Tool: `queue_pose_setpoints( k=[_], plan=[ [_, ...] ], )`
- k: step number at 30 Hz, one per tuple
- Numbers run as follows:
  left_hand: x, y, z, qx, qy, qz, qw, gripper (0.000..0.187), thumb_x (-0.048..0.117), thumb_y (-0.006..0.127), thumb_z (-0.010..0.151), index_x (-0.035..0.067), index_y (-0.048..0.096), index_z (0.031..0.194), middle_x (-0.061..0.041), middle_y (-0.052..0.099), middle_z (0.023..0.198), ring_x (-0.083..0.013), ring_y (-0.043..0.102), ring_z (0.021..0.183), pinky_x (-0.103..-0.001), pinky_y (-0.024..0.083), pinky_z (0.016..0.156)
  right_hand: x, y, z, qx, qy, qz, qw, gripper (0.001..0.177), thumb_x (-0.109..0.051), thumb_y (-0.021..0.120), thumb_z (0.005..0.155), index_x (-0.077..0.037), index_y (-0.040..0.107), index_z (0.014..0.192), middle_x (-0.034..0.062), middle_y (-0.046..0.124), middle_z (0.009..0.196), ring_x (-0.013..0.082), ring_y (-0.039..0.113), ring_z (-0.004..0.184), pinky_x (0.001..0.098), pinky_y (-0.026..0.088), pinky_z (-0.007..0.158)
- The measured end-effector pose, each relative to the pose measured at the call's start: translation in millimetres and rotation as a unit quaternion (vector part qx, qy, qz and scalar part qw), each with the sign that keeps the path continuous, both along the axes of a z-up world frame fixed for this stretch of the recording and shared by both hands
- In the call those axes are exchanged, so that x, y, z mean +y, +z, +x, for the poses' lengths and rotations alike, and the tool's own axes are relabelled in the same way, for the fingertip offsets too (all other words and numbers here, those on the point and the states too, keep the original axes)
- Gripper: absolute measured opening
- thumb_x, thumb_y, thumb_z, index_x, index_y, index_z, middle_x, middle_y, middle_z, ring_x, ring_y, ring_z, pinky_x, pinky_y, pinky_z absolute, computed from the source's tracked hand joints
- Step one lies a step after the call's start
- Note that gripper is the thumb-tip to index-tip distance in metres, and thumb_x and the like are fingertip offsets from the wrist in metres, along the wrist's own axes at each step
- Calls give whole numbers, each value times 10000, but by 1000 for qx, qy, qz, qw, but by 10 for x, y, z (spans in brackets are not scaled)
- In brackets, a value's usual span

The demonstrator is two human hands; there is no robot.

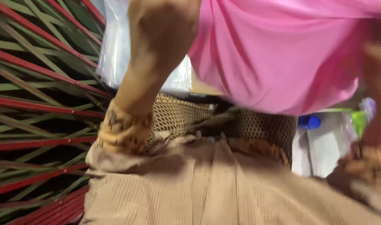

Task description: Stuffing a pink fabric pillowcase with white polyester fiberfill material by hand.

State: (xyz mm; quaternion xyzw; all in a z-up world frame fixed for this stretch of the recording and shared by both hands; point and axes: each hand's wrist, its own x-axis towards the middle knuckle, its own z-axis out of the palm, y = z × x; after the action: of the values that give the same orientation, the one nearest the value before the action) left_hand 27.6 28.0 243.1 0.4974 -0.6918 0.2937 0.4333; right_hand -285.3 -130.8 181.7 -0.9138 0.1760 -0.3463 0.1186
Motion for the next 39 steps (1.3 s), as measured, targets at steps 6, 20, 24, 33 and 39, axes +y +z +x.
queue_pose_setpoints(
  k=[6, 20, 24, 33, 39],
  plan=[
    [-78, -172, -36, -4, -29, 62, 998, 185, 132, 640, 1010, 21, 656, 863, -107, 566, 667, -276, 420, 501, -423, 355, 516, -84, -549, -393, -97, -67, 104, 988, 297, 154, 475, 1271, 154, 579, 1549, 241, 605, 1305, 263, 507, 974, 358, 434, 858],
    [115, -131, 70, 63, -10, 146, 987, 165, -57, 714, 885, -30, 605, 1006, -159, 561, 1178, -344, 574, 963, -431, 483, 803, 40, -280, -334, -87, -64, 140, 984, 606, 396, 365, 1114, 142, 472, 1653, 293, 527, 1381, 317, 518, 1068, 373, 466, 954],
    [-72, -1609, 353, 68, 88, 371, 922, 185, 86, 622, 867, 73, 718, 1024, -216, 598, 1261, -338, 599, 1026, -408, 543, 869, -31, -1129, -142, 85, -198, -63, 974, 596, 67, 616, 763, -44, 789, 1322, 160, 774, 1194, 353, 662, 902, 409, 527, 785],
    [-296, -2255, -187, 95, 94, 620, 773, 508, 441, 620, 959, 95, 666, 1328, -292, 558, 1362, -503, 557, 1276, -633, 461, 989, -74, -1553, 436, 472, -74, 241, 845, 574, -440, 658, 907, -246, 604, 1444, 156, 523, 1553, 395, 473, 1446, 594, 418, 1108],
    [-996, -2438, -459, 180, 142, 577, 784, 665, 586, 456, 1014, 233, 404, 1575, -239, 232, 1669, -552, 125, 1519, -796, 148, 1124, -467, -2294, 1247, 314, -194, 226, 902, 558, -550, 395, 1065, -324, 430, 1574, 105, 319, 1663, 493, 234, 1510, 761, 250, 1113]
  ],
)
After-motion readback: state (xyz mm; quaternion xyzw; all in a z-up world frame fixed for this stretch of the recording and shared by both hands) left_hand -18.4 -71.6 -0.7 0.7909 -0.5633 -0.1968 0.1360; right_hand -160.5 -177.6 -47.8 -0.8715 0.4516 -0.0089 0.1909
